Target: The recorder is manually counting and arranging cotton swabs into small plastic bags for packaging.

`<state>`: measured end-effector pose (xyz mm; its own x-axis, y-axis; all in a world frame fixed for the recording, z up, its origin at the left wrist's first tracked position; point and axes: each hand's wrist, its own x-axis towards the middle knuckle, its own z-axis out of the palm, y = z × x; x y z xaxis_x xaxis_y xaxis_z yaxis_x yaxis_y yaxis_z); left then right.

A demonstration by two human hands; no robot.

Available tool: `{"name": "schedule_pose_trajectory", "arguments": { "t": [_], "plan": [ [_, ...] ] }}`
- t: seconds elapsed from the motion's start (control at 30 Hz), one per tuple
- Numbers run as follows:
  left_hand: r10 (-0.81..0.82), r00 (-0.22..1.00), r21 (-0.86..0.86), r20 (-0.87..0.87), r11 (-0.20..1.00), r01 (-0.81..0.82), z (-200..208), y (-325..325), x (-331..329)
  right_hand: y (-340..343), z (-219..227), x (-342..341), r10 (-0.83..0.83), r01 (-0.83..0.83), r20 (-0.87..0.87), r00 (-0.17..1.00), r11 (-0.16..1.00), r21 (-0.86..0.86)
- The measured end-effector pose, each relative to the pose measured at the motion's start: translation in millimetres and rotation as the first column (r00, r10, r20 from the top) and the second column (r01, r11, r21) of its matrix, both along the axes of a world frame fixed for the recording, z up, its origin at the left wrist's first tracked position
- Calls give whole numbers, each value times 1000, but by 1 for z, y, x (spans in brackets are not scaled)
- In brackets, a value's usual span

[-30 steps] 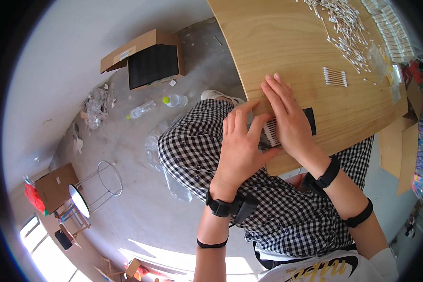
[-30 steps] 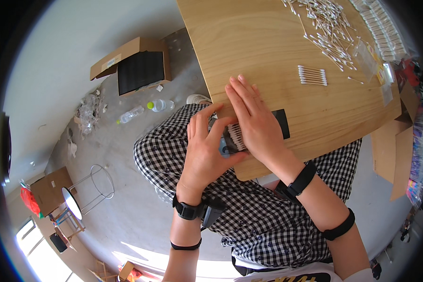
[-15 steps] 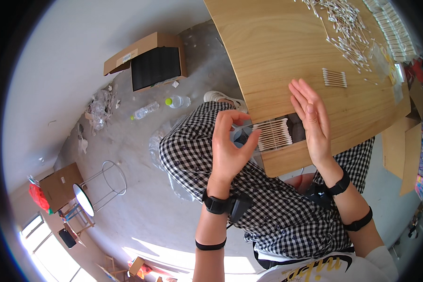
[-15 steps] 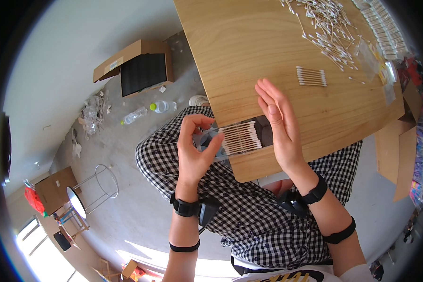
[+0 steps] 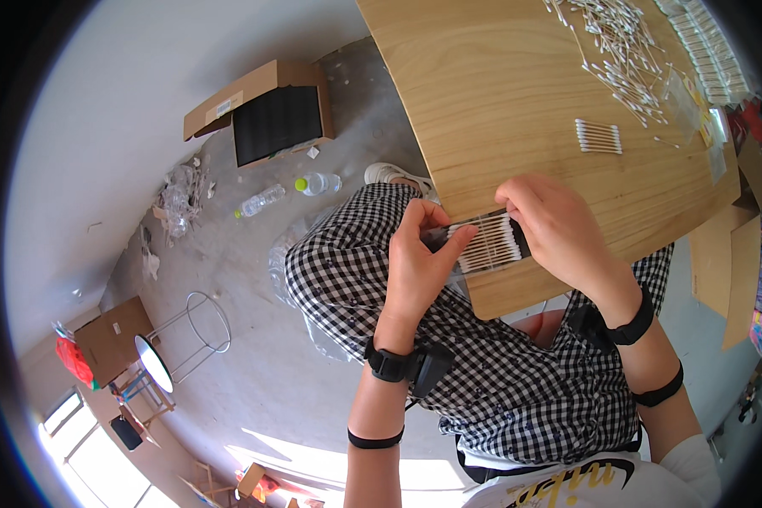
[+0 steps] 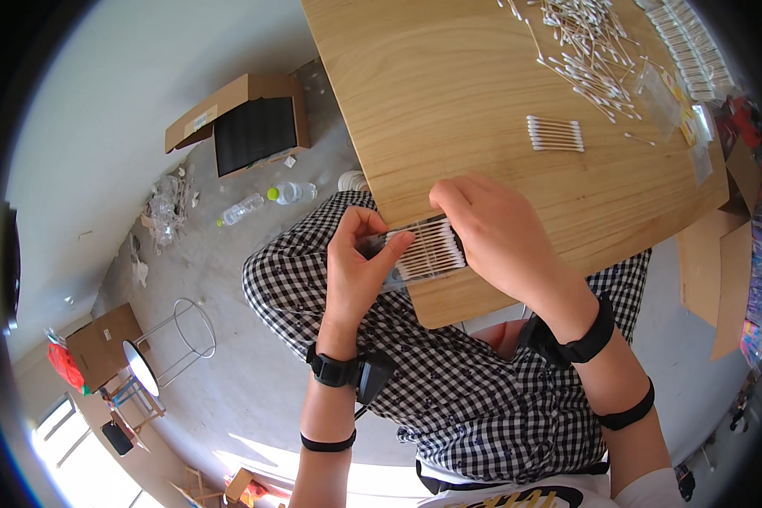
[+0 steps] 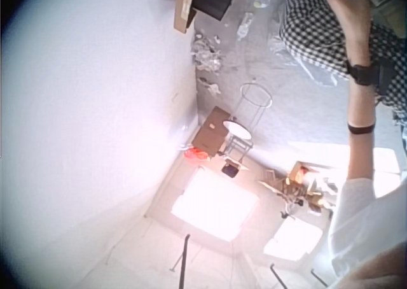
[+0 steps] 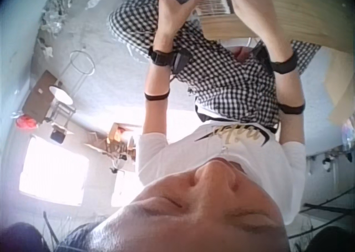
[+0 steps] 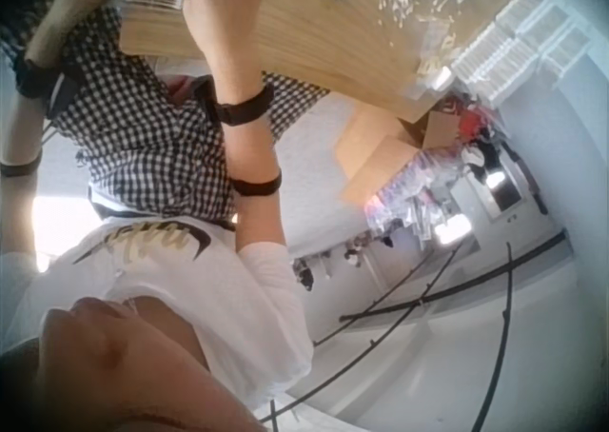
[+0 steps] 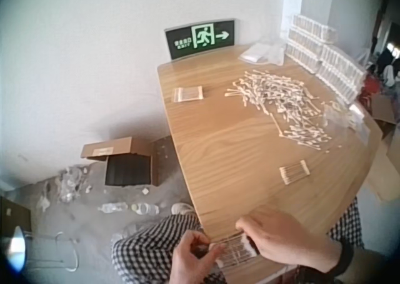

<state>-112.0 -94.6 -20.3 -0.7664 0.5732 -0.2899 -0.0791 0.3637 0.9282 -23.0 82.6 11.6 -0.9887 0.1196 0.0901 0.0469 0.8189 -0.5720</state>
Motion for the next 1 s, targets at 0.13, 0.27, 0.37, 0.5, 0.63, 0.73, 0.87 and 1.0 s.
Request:
{"name": "schedule_pose_trajectory", "arguments": {
  "t": [0.13, 0.27, 0.37, 0.5, 0.63, 0.73, 0.87, 1.0],
  "plan": [
    [-3, 1000, 12, -19, 1000, 3, -1, -1, 0, 0, 2, -4, 120, -110, -70, 990, 984, 137],
    [5, 1000, 26, -12, 1000, -4, -1, -1, -2, 4, 3, -7, 147, -137, -35, 989, 970, 203],
    [10, 1000, 14, -12, 1000, -10, -2, 0, 0, 15, 2, 0, 76, -78, 19, 997, 976, 203],
    [6, 1000, 12, -18, 1000, -6, 4, 3, -2, 43, 7, 27, -39, 35, 22, 999, 984, 173],
    [26, 1000, -15, -8, 1000, -26, 3, -4, -4, 85, 39, 107, -324, 322, 241, 915, 946, 50],
    [20, 1000, -31, -2, 999, -20, 5, 1, -4, 133, 59, 191, -515, 459, 390, 763, 857, 232],
    [15, 999, -4, 52, 1000, -14, 3, 5, -6, 154, 48, 226, -598, 520, 398, 696, 801, 295],
    [51, 996, -14, 67, 999, -50, -5, -9, -11, 118, 25, 127, -492, 498, 90, 866, 866, -54]
  ]
}}
